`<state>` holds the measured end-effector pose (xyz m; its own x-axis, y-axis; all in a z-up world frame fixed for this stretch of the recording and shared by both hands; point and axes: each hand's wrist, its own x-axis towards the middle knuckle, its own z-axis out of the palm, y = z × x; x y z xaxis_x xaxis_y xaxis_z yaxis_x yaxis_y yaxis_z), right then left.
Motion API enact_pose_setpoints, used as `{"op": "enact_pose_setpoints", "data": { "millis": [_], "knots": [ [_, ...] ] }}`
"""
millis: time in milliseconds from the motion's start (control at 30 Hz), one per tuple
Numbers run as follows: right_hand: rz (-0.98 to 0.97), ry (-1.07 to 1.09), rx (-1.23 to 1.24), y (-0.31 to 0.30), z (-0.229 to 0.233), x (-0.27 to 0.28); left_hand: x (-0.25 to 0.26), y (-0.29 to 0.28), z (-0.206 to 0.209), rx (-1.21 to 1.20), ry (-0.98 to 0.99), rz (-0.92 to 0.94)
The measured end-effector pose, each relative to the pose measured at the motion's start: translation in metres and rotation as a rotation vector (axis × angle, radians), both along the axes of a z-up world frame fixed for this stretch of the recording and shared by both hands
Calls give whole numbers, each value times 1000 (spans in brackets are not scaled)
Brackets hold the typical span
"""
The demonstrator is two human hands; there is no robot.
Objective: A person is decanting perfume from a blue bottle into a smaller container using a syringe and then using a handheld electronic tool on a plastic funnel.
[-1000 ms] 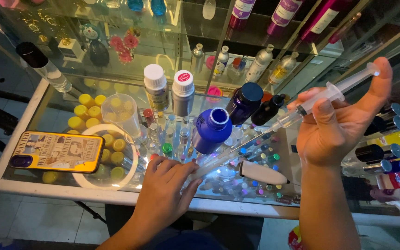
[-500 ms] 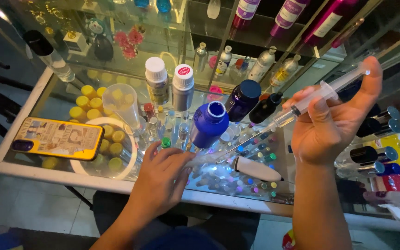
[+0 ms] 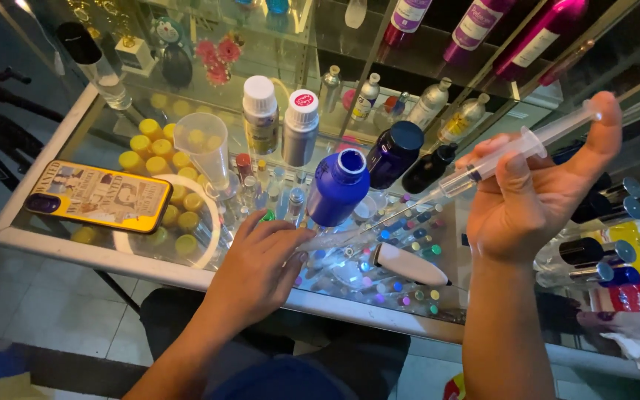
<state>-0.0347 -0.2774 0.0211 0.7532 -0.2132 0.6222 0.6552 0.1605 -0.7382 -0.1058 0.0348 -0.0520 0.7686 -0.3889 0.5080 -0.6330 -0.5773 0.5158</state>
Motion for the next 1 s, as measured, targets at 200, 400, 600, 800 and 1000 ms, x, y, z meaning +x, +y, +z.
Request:
{"op": "enact_pose_setpoints", "data": {
  "millis": [200,400,600,800,1000],
  "knots": [
    [-36,9,38,-1,-3,1,1,-1,3,-45,-59,-19],
    [-121,1,-2,-1,-7,3,1,0,0,-52,-65,-5],
    [-199,72,20,4,-5,-1,3,2,0,-76,-86,-33],
    [-162,121,62,-1,-5,1,3,2,4,-62,-56,-40],
    [-107,88,49,-3,-5,0,2,2,2,-44,-38,-64]
  ]
}}
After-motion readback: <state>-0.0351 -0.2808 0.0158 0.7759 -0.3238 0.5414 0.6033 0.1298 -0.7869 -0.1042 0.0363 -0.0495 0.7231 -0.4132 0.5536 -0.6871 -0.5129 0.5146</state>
